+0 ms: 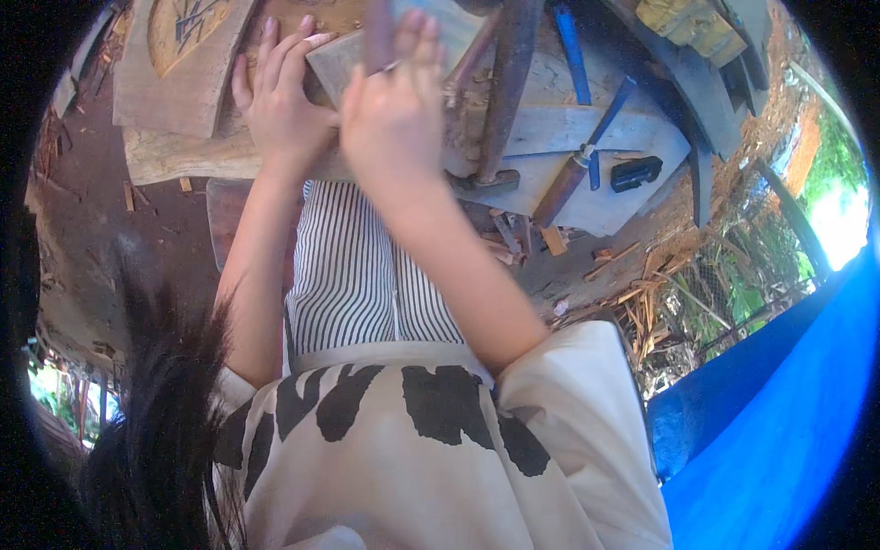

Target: Sanding a small wooden block and then using a chisel to carve its surface.

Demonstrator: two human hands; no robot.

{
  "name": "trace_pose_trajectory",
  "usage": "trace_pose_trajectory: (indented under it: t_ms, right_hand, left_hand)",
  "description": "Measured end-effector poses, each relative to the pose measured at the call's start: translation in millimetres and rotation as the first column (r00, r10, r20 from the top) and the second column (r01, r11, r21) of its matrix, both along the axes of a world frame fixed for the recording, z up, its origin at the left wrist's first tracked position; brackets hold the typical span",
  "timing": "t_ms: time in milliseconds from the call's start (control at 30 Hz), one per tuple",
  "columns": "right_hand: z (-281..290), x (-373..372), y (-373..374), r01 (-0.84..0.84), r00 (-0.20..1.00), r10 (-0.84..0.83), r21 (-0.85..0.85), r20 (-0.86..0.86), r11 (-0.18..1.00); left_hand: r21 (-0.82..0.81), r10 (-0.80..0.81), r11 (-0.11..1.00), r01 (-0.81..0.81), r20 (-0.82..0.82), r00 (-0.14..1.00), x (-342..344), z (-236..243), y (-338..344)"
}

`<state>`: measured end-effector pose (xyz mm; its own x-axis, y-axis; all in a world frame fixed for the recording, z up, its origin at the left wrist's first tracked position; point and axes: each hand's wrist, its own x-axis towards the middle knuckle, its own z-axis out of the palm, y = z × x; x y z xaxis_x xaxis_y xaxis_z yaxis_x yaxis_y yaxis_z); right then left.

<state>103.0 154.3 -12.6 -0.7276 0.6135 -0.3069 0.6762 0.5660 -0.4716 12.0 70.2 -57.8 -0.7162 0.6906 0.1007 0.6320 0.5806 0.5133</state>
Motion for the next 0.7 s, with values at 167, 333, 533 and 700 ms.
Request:
trace_pose_trajectory:
  t_ms: [167, 333, 533, 700]
  right_hand:
    - [0.0, 4.5, -26.0, -0.146, 0.953, 0.190, 0.190, -0.235, 0.971]
    - [-10.6, -25.8, 11.0, 0.055, 0.970, -0.015, 0.158, -0.242, 0.986]
    - [0.7, -0.9, -23.1, -0.046, 0.978, 0.070, 0.124, -0.199, 0.991]
    - [-1.1, -21.8, -5.6, 0.135, 0.985, -0.136, -0.023, -0.102, 0.991]
  left_hand:
    - [-0.089, -0.016, 0.996, 0.010, -0.066, 0.998, -4.0, -37.5, -16.3]
    - [-0.110, -0.038, 0.994, 0.029, -0.085, 0.996, 0.5, -4.3, 4.3]
    - [-0.051, -0.053, 0.997, 0.049, -0.083, 0.995, 1.8, -25.6, -10.3]
    - [0.028, -0.012, 0.999, 0.015, -0.091, 0.996, 9.2, -11.3, -0.2]
